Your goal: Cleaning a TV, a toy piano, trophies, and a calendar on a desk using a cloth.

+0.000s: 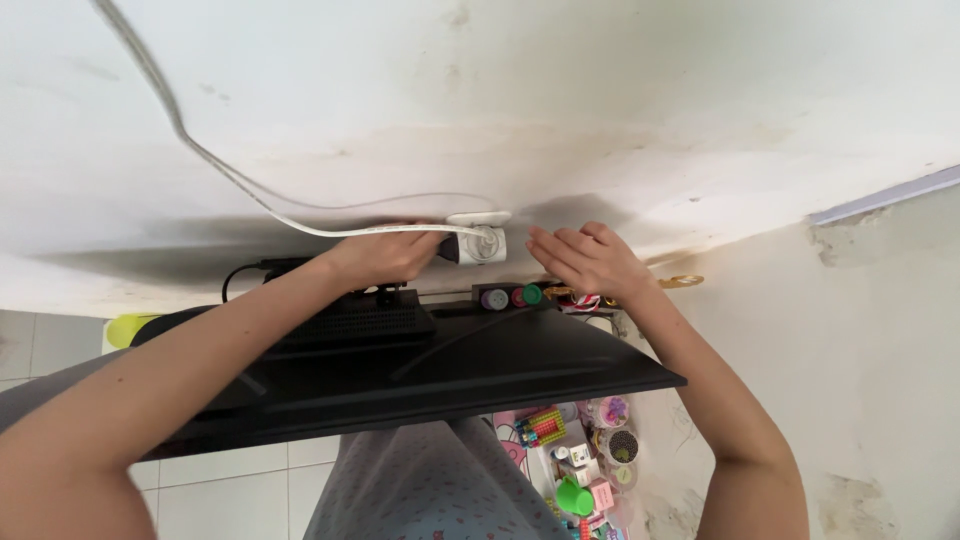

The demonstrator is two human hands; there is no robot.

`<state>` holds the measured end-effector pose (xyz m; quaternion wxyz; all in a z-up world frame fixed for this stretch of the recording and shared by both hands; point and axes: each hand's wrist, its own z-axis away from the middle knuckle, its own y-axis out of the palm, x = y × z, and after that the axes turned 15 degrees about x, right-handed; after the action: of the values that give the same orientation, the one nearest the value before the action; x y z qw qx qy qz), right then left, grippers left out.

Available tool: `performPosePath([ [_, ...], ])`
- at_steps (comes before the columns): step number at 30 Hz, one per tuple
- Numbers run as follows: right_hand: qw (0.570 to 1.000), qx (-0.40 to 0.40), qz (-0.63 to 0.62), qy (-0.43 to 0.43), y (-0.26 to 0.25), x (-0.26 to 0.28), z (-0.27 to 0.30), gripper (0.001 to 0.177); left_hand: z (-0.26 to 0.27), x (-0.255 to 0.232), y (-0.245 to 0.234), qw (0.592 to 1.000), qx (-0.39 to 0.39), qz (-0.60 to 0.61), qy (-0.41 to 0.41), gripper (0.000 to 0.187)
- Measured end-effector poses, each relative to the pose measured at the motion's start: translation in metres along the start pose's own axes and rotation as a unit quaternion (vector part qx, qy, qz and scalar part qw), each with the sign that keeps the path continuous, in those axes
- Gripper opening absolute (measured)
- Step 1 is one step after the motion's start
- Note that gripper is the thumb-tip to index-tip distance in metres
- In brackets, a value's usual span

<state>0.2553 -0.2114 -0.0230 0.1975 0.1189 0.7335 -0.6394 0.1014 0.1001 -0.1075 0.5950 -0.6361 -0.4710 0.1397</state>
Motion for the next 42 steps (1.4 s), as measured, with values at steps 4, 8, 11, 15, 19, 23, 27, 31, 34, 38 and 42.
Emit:
performPosePath([
  [4,1.000,-0.008,-0.012,0.000,-0.013,-0.003,0.000,0.030,0.018,-0.007,0.000,0.998,0.056,-0.006,-0.004,0.022],
  [8,1.000,-0.006,-0.004,0.003,-0.015,-0.007,-0.005,0.031,-0.005,-0.021,-0.033,0.870,-0.052,0.454,-0.186,0.028],
  [11,1.000,-0.006,-0.018,0.006,-0.016,-0.006,-0.011,0.031,-0.013,-0.035,-0.025,0.841,-0.060,0.511,-0.169,0.024],
  [15,0.999,0.004,-0.036,0.000,-0.020,-0.008,-0.008,0.032,-0.007,-0.037,-0.017,0.920,-0.026,0.388,-0.056,0.033],
  [19,1.000,0.002,-0.029,0.010,-0.021,-0.011,-0.003,0.030,-0.007,-0.050,-0.014,0.946,0.046,0.319,0.003,0.031],
  [23,0.999,-0.017,-0.010,-0.026,-0.018,-0.007,-0.003,0.030,-0.018,-0.056,-0.011,0.966,-0.007,0.259,-0.015,0.026],
  [27,0.989,-0.022,-0.022,-0.146,-0.011,0.001,-0.012,0.033,-0.018,-0.080,0.013,0.977,0.057,0.205,0.011,0.021],
  [31,0.966,-0.090,-0.116,-0.211,0.002,0.012,-0.020,0.022,-0.042,-0.088,-0.025,0.854,-0.031,0.507,-0.112,0.011],
  [34,0.966,-0.085,-0.093,-0.226,0.004,0.019,-0.021,0.028,-0.057,-0.101,-0.040,0.681,-0.098,0.678,-0.260,0.008],
  [38,0.972,-0.041,-0.185,-0.138,0.031,0.022,-0.009,0.027,-0.048,-0.099,-0.038,0.580,-0.082,0.744,-0.321,0.010],
  [42,0.950,-0.043,-0.303,0.062,0.025,0.015,-0.021,0.035,-0.039,-0.069,-0.056,0.606,0.026,0.696,-0.385,0.021],
])
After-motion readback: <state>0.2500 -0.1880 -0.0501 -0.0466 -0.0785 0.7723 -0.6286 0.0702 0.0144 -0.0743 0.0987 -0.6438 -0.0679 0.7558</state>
